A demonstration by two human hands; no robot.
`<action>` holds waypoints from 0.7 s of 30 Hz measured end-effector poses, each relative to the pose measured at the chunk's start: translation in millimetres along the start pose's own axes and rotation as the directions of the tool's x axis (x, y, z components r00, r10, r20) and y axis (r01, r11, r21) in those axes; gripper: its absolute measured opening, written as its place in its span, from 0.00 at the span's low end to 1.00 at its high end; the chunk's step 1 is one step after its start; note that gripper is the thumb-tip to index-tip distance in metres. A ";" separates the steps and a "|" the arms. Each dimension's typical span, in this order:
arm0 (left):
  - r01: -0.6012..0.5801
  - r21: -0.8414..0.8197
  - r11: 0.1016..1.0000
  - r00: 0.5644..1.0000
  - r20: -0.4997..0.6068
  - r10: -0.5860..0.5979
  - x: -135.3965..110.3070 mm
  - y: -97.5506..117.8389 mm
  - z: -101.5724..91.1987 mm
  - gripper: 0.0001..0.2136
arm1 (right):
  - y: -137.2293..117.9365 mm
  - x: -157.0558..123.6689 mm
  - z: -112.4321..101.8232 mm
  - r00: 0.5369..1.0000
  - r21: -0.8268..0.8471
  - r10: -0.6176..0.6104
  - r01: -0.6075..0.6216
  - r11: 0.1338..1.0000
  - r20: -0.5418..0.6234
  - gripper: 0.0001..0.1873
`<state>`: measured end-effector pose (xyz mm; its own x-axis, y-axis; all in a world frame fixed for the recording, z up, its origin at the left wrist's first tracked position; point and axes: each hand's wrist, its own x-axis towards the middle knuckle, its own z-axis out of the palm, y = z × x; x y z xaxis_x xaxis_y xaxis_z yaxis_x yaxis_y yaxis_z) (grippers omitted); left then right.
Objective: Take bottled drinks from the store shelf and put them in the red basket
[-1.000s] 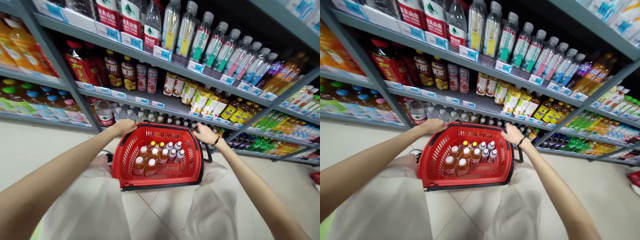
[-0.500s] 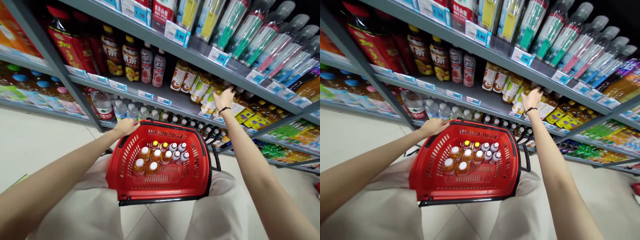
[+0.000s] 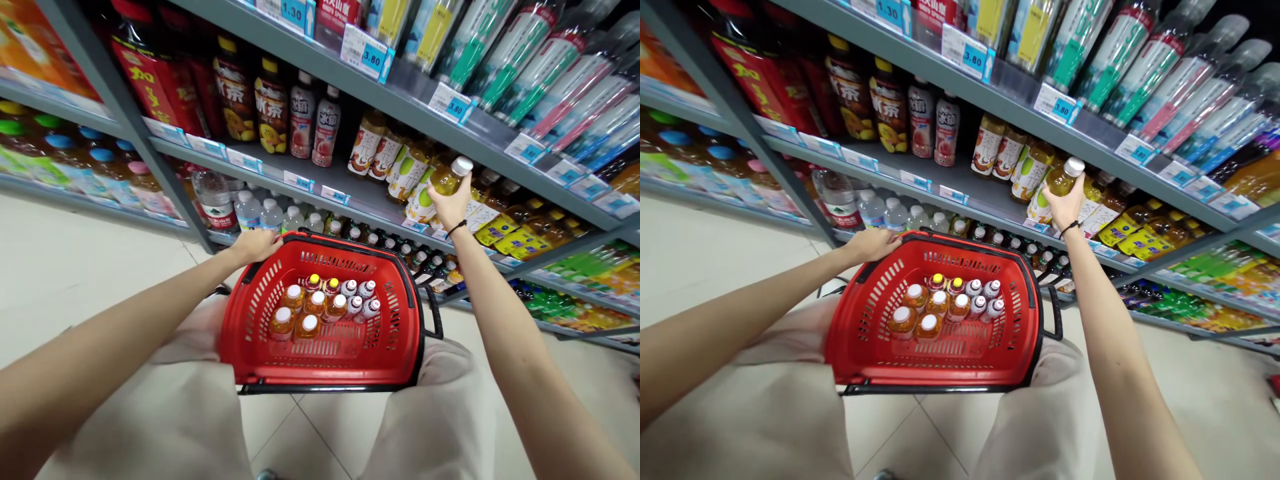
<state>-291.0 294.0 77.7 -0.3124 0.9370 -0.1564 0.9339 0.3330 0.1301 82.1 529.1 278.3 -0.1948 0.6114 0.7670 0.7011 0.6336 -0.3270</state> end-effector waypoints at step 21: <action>-0.576 -0.588 0.568 0.814 -0.353 0.461 -139.3 183.4 -70.9 0.45 | -144.1 -188.5 -93.4 0.951 0.648 0.086 -0.266 0.713 0.296 0.41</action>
<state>-88.5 232.0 192.7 0.1145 0.9536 0.2785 0.6078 -0.2890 0.7396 81.8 278.3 232.5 -0.3276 0.7766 0.5381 0.1076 0.5964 -0.7954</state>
